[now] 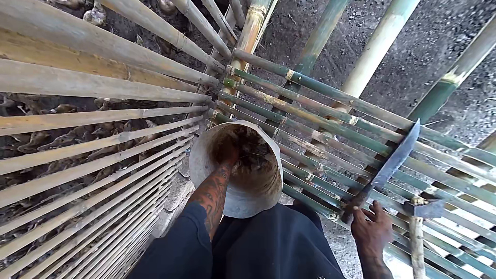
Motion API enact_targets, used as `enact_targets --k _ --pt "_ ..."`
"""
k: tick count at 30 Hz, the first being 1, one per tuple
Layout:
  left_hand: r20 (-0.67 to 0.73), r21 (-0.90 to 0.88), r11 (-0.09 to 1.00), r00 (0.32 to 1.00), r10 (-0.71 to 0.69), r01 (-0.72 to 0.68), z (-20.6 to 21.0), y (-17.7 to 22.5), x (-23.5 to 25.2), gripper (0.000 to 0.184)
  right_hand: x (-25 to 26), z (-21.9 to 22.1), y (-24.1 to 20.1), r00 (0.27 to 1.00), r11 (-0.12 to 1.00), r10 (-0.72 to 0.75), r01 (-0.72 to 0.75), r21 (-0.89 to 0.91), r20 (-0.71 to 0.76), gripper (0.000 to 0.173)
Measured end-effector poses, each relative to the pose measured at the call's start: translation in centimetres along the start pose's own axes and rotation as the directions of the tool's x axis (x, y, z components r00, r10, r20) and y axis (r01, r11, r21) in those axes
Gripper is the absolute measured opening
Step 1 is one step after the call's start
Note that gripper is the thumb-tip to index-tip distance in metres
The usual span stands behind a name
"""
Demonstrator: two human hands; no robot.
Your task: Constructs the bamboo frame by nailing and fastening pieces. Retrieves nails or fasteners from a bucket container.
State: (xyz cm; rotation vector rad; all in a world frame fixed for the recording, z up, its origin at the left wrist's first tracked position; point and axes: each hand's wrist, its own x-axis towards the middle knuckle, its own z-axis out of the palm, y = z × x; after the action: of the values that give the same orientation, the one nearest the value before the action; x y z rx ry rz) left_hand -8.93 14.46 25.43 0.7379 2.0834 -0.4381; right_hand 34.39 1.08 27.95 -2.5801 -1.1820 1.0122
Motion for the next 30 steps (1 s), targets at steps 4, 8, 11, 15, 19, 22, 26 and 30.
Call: enact_targets --k 4,8,11,15,19,22,26,30 --pt "0.058 0.015 1.0 0.998 -0.016 0.015 0.3 0.1 0.2 0.036 -0.1 0.1 -0.3 1.0 1.0 0.01 -0.01 0.017 0.002 0.06" --pt "0.192 0.144 0.99 0.981 -0.022 -0.006 -0.7 0.2 -0.5 0.042 -0.1 0.2 -0.4 1.0 1.0 0.015 -0.015 0.009 -0.003 0.06" --pt "0.339 0.317 0.946 0.939 -0.053 -0.062 -1.6 0.7 -1.5 0.041 0.1 0.2 -0.7 0.999 0.999 0.033 -0.033 0.017 0.007 0.06" --pt "0.391 0.402 0.911 0.917 -0.082 -0.091 -2.8 1.6 -1.7 0.035 0.5 0.2 -1.1 1.0 0.999 0.027 -0.028 0.023 0.01 0.059" --pt "0.259 0.324 0.946 0.961 -0.1 0.011 -3.0 1.4 -1.5 0.033 0.6 -0.2 -1.2 0.999 0.999 0.033 -0.034 0.03 0.02 0.06" --pt "0.199 0.233 0.969 0.971 -0.135 0.087 -3.6 1.8 -2.4 0.033 0.7 -0.2 -0.9 0.999 0.998 0.046 -0.047 0.046 0.019 0.06" --pt "0.145 0.162 0.98 0.98 -0.138 0.114 -3.0 1.4 -1.8 0.034 0.9 -0.3 -1.0 0.998 0.997 0.062 -0.064 0.052 0.026 0.06" --pt "0.022 0.088 0.987 0.991 -0.134 0.132 -1.5 1.1 -0.5 0.036 1.0 -0.6 -1.5 0.998 0.997 0.06 -0.062 0.053 0.025 0.06"
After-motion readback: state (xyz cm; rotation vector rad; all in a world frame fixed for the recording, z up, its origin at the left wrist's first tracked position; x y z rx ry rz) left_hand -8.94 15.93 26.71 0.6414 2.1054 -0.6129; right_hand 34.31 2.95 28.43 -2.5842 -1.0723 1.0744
